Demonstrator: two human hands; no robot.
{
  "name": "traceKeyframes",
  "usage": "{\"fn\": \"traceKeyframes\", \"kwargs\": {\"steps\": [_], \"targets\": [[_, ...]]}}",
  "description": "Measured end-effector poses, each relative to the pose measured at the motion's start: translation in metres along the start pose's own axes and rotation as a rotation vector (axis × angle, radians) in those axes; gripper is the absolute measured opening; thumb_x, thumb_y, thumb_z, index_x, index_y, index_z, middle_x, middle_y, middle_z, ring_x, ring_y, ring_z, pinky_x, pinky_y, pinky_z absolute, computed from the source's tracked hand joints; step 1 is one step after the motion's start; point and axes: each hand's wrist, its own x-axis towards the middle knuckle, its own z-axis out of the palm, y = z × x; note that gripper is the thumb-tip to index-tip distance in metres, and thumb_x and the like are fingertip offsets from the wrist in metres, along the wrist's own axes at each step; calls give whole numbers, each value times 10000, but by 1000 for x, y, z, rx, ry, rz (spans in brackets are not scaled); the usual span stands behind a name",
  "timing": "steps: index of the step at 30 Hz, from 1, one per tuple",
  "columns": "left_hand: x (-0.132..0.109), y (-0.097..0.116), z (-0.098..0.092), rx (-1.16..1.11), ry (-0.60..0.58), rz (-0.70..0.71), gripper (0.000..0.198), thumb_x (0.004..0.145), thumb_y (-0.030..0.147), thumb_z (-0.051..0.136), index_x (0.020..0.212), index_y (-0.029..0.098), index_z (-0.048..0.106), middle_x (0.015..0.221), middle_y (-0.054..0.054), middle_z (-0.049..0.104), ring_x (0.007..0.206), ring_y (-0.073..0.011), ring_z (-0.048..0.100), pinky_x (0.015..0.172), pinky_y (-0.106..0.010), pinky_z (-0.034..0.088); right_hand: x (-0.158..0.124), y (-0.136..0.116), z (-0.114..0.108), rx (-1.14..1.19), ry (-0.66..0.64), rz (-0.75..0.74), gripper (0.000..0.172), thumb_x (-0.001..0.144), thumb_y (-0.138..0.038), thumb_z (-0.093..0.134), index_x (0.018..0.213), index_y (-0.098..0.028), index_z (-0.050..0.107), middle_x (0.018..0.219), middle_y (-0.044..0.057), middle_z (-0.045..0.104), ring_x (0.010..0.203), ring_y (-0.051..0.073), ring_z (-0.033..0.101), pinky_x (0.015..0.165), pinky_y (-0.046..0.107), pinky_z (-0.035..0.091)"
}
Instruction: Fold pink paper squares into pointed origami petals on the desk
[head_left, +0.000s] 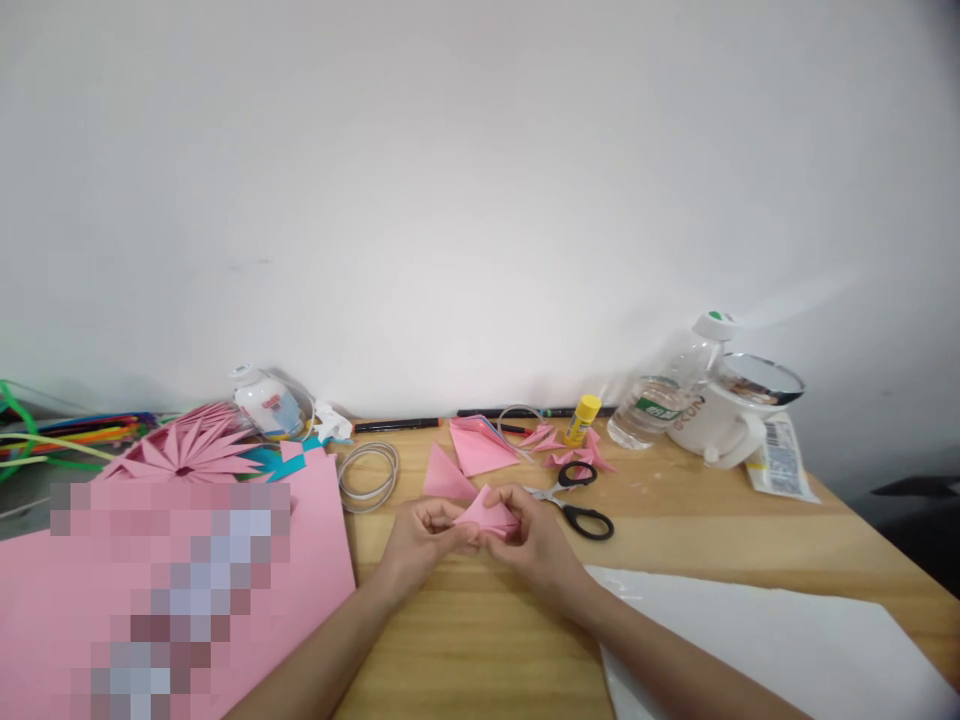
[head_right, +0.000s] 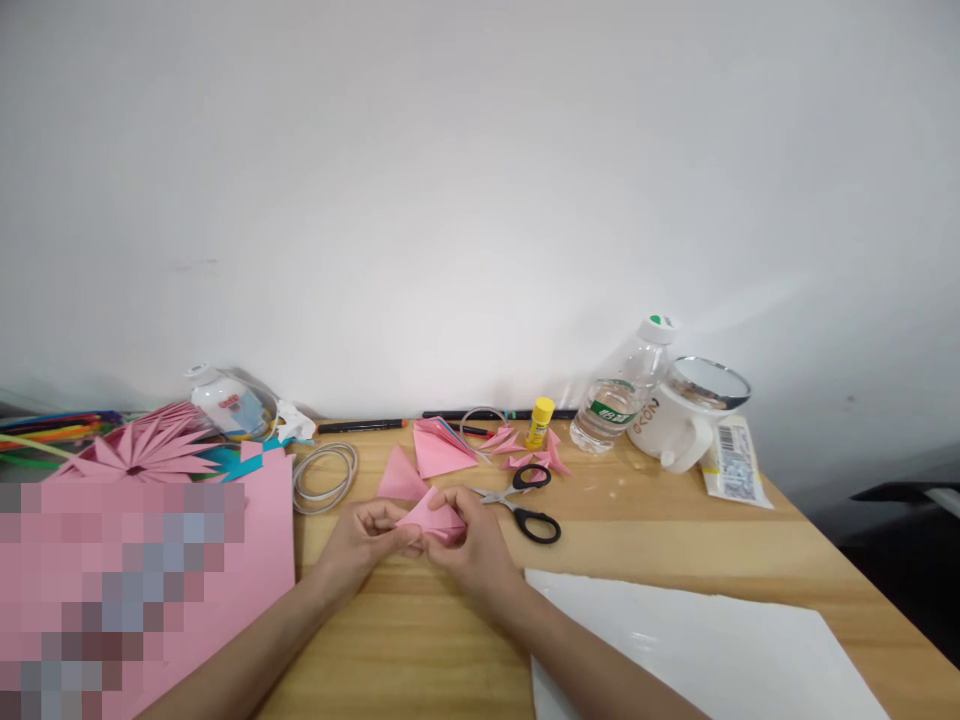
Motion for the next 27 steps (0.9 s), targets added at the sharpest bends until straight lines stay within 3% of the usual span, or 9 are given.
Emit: {"fn": "traceKeyframes", "kwargs": {"steps": [10,15,27], "targets": [[0,-1,0,16,38,11,207,563,252,753,688,102,688,605,-57,695,542,-117,597,542,-184,443,3,-4,2,198,-59,13,353,643,-112,581,938,-190,401,832,18,565,693,123,539,555,203,427],[1,-2,-1,23,38,38,193,593,257,734,695,103,679,614,-57,696,539,-108,586,537,-180,435,3,-7,1,141,-43,83,441,655,-132,590,1030,-196,368,761,2,605,589,119,564,491,205,426],[1,-2,4,10,112,51,164,560,221,750,655,112,674,595,-39,689,529,-109,584,524,-178,424,4,2,0,114,-5,88,425,641,-119,588,1020,-192,411,869,40,634,694,158,628,571,246,498]]}}
